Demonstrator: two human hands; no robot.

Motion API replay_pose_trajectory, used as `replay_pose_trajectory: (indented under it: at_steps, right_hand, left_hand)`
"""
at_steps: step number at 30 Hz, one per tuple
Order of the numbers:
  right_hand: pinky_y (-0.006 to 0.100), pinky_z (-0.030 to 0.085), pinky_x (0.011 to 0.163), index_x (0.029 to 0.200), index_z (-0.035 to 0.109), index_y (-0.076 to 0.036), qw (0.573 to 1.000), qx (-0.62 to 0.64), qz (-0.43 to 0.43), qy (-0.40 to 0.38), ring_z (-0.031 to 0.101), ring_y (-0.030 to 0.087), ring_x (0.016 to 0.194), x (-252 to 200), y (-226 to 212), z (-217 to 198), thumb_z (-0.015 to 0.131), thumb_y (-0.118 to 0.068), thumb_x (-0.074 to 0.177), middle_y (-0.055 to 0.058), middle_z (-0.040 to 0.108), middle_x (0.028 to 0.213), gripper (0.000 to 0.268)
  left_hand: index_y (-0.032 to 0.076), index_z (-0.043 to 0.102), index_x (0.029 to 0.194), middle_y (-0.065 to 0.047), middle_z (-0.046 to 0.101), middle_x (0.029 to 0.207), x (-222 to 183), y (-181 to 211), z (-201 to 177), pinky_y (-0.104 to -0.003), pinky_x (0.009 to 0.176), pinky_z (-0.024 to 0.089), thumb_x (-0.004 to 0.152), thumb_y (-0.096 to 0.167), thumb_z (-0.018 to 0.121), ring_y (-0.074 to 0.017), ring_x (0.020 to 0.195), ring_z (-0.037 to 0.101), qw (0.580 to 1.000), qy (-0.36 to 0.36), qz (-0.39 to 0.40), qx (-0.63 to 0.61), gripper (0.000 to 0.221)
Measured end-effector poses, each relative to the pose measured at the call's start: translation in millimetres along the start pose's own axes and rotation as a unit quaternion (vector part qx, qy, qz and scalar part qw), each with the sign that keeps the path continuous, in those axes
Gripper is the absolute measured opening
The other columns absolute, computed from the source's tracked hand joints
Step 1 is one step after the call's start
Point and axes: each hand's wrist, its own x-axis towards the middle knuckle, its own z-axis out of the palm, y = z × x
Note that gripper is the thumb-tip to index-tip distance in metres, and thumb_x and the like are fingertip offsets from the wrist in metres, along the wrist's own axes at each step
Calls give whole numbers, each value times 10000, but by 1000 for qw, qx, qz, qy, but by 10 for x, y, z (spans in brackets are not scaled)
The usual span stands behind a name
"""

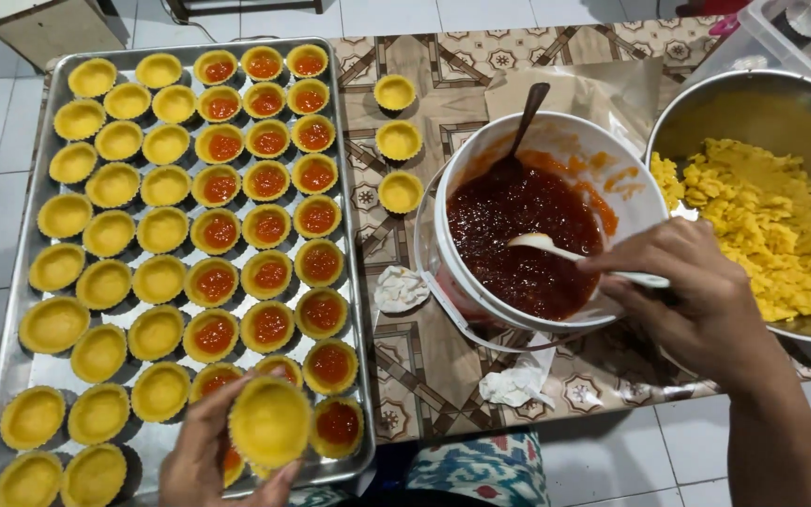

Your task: Filling individual tart shells with jam using a spoon and arranging them on a large metal tray.

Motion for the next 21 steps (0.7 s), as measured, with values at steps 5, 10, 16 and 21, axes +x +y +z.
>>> replay_pose_trajectory:
  at_steps: [5, 10, 16, 21]
  right_hand:
    - [373, 494, 719, 1035, 760, -63, 996, -83, -14, 14, 578, 169, 658, 0, 244, -85, 632, -162, 1011, 51, 673, 782, 164]
    - [470, 436, 924, 1107, 714, 81, 992, -81, 4, 97, 620, 260, 774, 23, 51, -309, 606, 22, 1114, 169, 741, 982, 123]
    - [449, 492, 821, 1044, 763, 63, 978, -190, -28, 75, 668, 302, 808, 73, 190, -236, 704, -40, 1098, 187, 761, 982, 130]
    - [417, 484, 669, 970, 672, 45, 990, -129, -33, 51, 620, 279, 714, 140, 222, -42, 492, -73, 1112, 144, 679, 843, 259]
  left_hand:
    - [79, 489, 1426, -123, 665, 1362, 152, 161, 223, -410, 1052, 598, 549, 281, 899, -261, 1273, 678, 999, -37, 16, 6, 989]
    - [58, 478, 1422, -203, 594, 1446, 289, 181, 469, -542, 1140, 463, 593, 292, 954, -343, 1370, 574, 980, -87, 173, 52, 984]
    - [47, 466, 1382, -157, 614, 1410, 466, 241, 671, -590, 1220, 365, 613, 301, 977, -348, 1372, 568, 950, -124, 284, 38, 958]
    - [0, 423, 1378, -271, 454, 1517, 540, 545, 860, -675, 1283, 197, 699, 286, 963, -403, 1469, 449, 912, -196, 358, -29, 913]
